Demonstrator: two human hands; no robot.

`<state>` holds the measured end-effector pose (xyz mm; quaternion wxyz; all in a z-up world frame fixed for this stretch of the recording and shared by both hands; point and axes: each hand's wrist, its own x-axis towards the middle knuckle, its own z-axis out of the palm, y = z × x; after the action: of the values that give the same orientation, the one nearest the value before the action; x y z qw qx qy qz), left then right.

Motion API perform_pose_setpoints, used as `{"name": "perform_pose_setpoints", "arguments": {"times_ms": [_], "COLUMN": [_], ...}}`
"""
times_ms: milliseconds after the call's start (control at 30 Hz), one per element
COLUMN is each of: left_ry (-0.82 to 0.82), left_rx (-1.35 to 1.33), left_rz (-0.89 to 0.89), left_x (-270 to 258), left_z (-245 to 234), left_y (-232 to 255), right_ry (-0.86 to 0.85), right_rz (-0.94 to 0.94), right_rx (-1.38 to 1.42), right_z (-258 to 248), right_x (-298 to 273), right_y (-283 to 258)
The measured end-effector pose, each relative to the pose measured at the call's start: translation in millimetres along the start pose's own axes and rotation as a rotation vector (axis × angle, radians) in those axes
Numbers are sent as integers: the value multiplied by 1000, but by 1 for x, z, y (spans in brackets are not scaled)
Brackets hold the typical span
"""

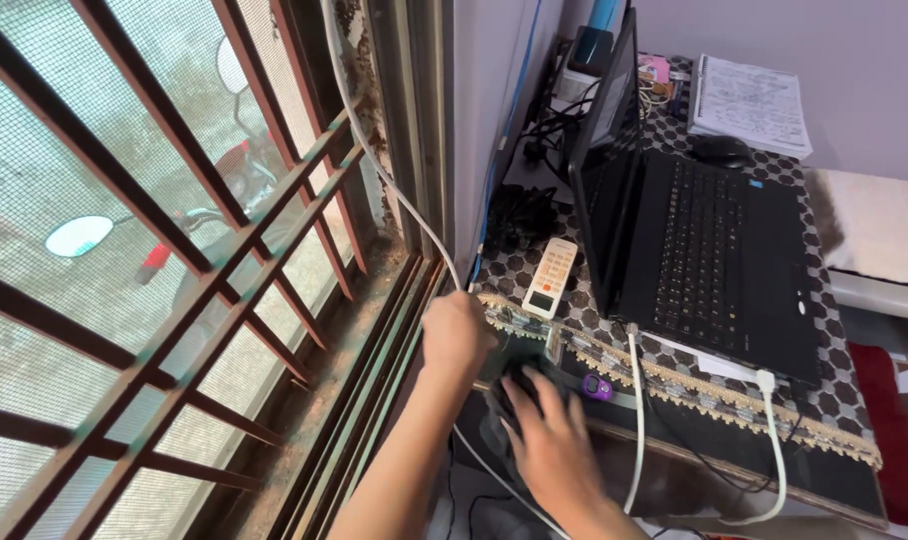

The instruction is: The recorder cleans metal window bars and then wipes a laptop and desk using a cloth.

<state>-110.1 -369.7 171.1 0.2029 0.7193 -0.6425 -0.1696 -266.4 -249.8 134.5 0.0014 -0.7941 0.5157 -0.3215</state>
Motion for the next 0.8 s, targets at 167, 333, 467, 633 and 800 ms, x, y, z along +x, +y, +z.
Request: {"name": "perform_pose_setpoints", "arguments": {"times_ms": [167,333,467,633,800], "left_ry": [236,358,331,335,333], "left_rx": [-330,-380,-420,-443,-403], "left_rz": [34,138,62,-9,10], "left_x": [-32,-55,-64,-60,-52], "left_z": [-44,-74,-86,-96,-84], "left_y": [-6,-10,-18,-23,-28], "right_ry": [-133,-217,-97,-469,-269], "right_rz": [187,414,312,267,133], "right_rx": [-291,-302,-59,487,70], "right_z": [65,94,99,57,35], "right_x": [47,89,87,53,74], "right_y": [3,-4,-15,8,-29]}}
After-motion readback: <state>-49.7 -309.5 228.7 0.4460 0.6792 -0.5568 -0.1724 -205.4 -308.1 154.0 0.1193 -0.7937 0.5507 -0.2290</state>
